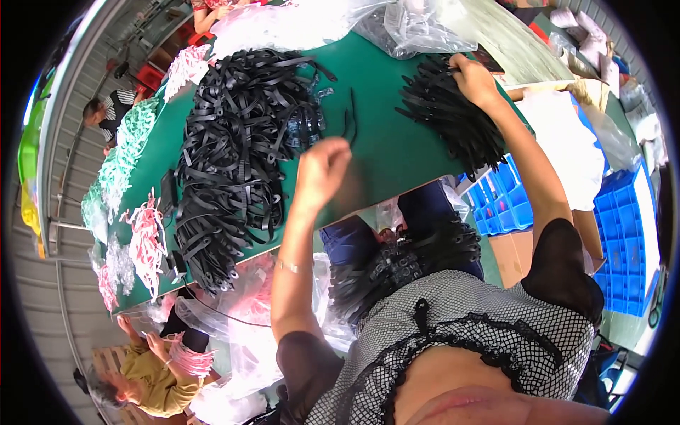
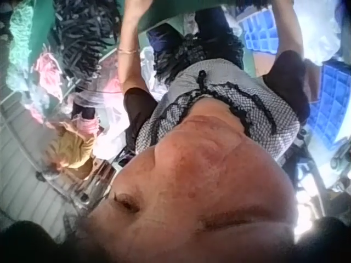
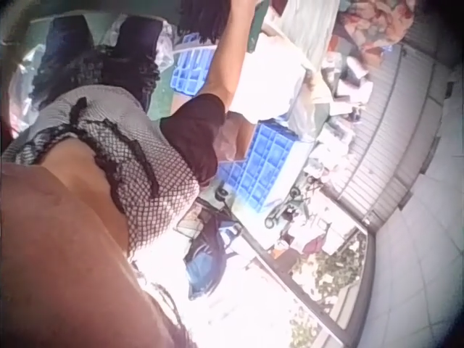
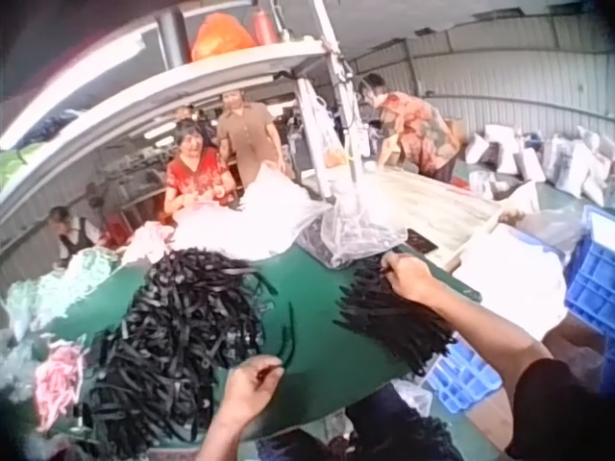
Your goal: The person assembles small plastic buckles onto black straps and pink mesh components by hand.
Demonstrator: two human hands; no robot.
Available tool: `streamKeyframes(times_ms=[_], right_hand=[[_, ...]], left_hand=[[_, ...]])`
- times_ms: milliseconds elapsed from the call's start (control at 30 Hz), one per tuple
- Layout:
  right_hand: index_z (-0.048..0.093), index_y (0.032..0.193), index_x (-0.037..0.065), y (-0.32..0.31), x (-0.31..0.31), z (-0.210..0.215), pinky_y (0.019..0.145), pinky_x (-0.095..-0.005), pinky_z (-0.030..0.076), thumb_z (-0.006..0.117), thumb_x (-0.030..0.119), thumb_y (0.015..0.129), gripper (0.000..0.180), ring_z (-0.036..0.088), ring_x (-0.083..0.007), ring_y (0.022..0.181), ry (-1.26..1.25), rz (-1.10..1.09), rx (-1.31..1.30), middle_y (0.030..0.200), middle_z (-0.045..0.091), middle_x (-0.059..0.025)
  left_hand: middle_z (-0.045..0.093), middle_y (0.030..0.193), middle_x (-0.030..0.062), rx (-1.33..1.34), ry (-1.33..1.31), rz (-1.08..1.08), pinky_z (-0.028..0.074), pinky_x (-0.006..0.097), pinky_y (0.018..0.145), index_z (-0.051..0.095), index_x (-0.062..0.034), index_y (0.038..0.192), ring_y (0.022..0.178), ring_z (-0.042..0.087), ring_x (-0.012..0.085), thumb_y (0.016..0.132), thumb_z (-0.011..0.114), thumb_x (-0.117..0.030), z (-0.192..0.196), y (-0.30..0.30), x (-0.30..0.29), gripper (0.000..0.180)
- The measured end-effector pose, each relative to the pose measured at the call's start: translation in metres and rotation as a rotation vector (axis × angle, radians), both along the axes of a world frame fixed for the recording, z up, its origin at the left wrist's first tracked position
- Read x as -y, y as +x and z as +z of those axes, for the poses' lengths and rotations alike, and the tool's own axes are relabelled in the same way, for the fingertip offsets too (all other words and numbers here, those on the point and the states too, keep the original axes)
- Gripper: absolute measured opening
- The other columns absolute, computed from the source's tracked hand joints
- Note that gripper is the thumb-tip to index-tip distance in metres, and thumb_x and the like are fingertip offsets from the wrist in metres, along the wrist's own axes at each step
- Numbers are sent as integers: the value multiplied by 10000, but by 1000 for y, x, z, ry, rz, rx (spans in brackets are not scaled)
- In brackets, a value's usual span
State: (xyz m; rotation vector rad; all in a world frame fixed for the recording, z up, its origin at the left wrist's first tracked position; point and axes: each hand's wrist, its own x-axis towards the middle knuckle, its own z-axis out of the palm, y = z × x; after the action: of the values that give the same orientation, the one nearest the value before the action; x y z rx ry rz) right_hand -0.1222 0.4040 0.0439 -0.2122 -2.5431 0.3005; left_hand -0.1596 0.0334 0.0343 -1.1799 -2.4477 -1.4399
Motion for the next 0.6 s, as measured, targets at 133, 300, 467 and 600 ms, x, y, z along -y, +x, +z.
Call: streamKeyframes(times_ms=[133,300,467,600], right_hand=[[476,926,19,19,1,26,634,-272,418,441,34,814,118,532,-157,666,-571,226,-167,697,516,-52],[460,940,49,50,8,62,500,-206,340,423,58,874,76,406,-78,518,-1068,433,-258,657,447,-8],[482,944,66,93,25,93,411,-188,242,478,140,904,84,322,-39,451,-1482,515,-207,648,421,29],[521,936,62,116,44,93,390,-190,224,528,143,882,97,296,-34,437,-1659,606,-108,630,409,25]], left_hand=[[628,810,149,-318,-79,283,492,333,636,603,-10,888,697,626,259,757,609,-76,-14,-85,-47,147],[594,972,120,-434,-682,524,467,386,800,561,-82,950,986,551,283,779,543,-156,-27,-131,-81,187],[568,1074,87,-306,-894,535,437,396,848,565,-111,1005,1050,525,245,799,539,-201,-18,-128,-92,226],[571,1062,75,-220,-888,539,429,400,849,570,-129,1000,1048,521,248,767,608,-235,-19,-124,-91,259]])
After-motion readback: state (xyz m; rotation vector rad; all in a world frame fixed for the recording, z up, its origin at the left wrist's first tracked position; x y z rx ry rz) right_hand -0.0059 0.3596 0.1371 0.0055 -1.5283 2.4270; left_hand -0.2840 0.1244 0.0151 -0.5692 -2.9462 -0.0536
